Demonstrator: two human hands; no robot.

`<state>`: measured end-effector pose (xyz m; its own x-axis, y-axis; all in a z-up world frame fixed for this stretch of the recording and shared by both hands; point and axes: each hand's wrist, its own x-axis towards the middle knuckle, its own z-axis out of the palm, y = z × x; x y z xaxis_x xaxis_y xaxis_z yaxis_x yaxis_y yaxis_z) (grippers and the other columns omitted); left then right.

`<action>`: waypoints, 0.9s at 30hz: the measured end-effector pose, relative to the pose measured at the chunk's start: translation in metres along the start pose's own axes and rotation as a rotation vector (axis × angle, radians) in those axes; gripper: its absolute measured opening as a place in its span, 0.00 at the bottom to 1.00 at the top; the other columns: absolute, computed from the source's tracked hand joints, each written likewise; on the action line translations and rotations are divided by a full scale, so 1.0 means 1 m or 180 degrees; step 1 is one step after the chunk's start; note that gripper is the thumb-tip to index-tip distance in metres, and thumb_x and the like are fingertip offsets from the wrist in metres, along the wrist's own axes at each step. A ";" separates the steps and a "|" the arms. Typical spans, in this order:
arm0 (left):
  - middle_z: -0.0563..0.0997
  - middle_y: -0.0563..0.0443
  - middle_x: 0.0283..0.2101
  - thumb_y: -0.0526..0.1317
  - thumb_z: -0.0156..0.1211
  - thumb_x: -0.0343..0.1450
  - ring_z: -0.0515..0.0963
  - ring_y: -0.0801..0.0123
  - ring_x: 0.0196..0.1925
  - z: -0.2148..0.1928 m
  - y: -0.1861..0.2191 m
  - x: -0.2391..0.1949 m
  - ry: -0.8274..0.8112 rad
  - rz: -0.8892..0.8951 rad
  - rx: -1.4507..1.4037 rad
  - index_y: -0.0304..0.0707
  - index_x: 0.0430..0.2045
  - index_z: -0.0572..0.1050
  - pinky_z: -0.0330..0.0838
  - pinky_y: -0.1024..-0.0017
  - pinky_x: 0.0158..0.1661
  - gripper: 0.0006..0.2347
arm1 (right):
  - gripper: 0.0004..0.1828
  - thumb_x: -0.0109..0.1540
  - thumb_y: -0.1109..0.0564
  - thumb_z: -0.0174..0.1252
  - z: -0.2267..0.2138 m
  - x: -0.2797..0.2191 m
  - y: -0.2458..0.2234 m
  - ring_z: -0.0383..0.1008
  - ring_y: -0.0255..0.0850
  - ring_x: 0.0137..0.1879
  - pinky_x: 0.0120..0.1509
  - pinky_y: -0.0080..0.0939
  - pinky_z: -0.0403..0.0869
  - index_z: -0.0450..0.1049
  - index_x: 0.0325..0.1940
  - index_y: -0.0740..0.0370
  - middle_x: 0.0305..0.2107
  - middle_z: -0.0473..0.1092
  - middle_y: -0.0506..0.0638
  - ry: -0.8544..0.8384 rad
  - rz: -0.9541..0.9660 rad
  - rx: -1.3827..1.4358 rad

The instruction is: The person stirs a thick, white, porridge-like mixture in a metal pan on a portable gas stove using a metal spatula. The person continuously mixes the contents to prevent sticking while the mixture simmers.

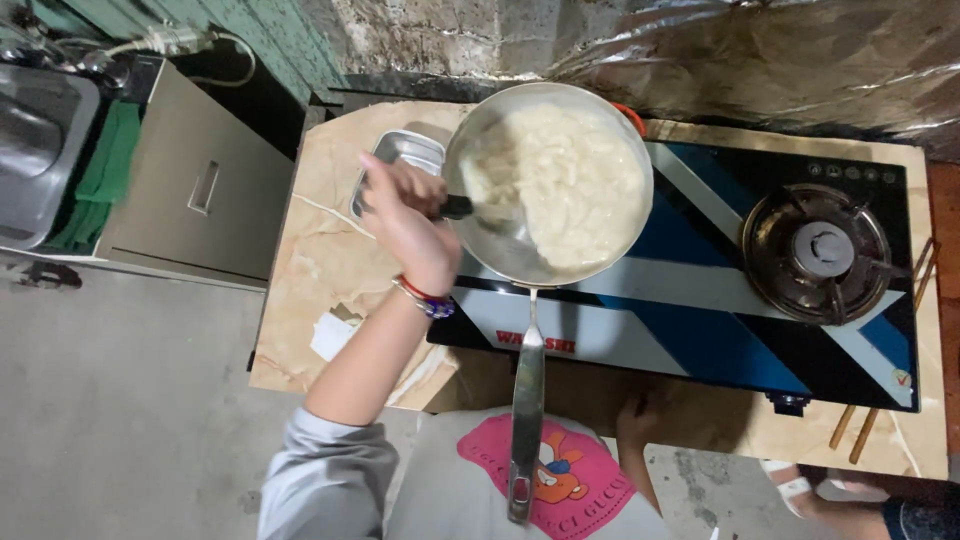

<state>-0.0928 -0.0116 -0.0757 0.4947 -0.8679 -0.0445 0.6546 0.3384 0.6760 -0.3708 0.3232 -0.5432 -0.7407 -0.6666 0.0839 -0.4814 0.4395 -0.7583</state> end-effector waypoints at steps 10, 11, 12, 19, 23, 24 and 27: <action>0.68 0.54 0.11 0.35 0.62 0.68 0.61 0.69 0.11 -0.027 -0.047 -0.056 -0.3576 0.1292 0.0018 0.43 0.06 0.70 0.59 0.71 0.16 0.16 | 0.06 0.67 0.65 0.55 0.010 0.013 0.033 0.78 0.56 0.39 0.38 0.46 0.74 0.77 0.45 0.71 0.33 0.73 0.64 0.0484 -0.0777 0.0598; 0.68 0.54 0.11 0.35 0.62 0.68 0.61 0.69 0.11 -0.023 -0.034 -0.062 -0.3576 0.1280 0.0019 0.43 0.06 0.70 0.59 0.71 0.16 0.16 | 0.06 0.67 0.65 0.55 0.008 0.014 0.023 0.78 0.56 0.39 0.38 0.46 0.74 0.77 0.45 0.71 0.33 0.73 0.64 0.0483 -0.0767 0.0591; 0.65 0.55 0.12 0.38 0.58 0.70 0.59 0.66 0.10 -0.019 -0.021 -0.068 -0.4035 0.1550 0.0168 0.45 0.06 0.66 0.56 0.70 0.15 0.17 | 0.06 0.67 0.66 0.55 0.006 0.014 0.014 0.78 0.57 0.39 0.37 0.47 0.74 0.77 0.44 0.71 0.33 0.73 0.65 0.0455 -0.0729 0.0627; 0.62 0.55 0.15 0.40 0.54 0.72 0.60 0.65 0.14 -0.024 0.061 -0.092 -0.5237 0.1952 0.0199 0.45 0.06 0.63 0.59 0.67 0.16 0.18 | 0.27 0.76 0.57 0.53 -0.036 0.013 -0.008 0.55 0.30 0.24 0.31 0.30 0.53 0.64 0.20 0.60 0.14 0.60 0.45 0.0978 -0.0440 0.1104; 0.67 0.50 0.16 0.41 0.57 0.72 0.61 0.63 0.14 -0.025 0.070 -0.077 -0.5351 0.2157 0.0252 0.44 0.06 0.64 0.62 0.65 0.16 0.20 | 0.19 0.68 0.64 0.57 -0.130 0.023 -0.167 0.47 0.33 0.19 0.24 0.33 0.51 0.70 0.22 0.62 0.12 0.57 0.47 0.0903 -0.1587 0.1728; 0.63 0.51 0.16 0.40 0.52 0.74 0.59 0.64 0.15 -0.019 0.074 -0.073 -0.5360 0.2429 0.0478 0.42 0.07 0.61 0.55 0.66 0.18 0.20 | 0.21 0.68 0.64 0.51 -0.165 0.010 -0.213 0.47 0.34 0.19 0.23 0.36 0.50 0.62 0.20 0.58 0.13 0.53 0.45 0.0828 -0.2338 0.0188; 0.62 0.56 0.18 0.36 0.44 0.70 0.62 0.64 0.19 -0.020 0.062 -0.046 -0.5198 0.2757 0.0814 0.46 0.13 0.65 0.58 0.67 0.23 0.11 | 0.22 0.68 0.63 0.46 -0.233 -0.032 -0.342 0.47 0.36 0.19 0.24 0.39 0.50 0.54 0.19 0.54 0.15 0.49 0.43 0.0502 -0.2816 -0.1538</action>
<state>-0.0636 0.0567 -0.0467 -0.4682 -0.0048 0.8836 0.3851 0.8989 0.2089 -0.2915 0.3349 -0.1362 -0.0642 -0.7987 0.5982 -0.9979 0.0470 -0.0442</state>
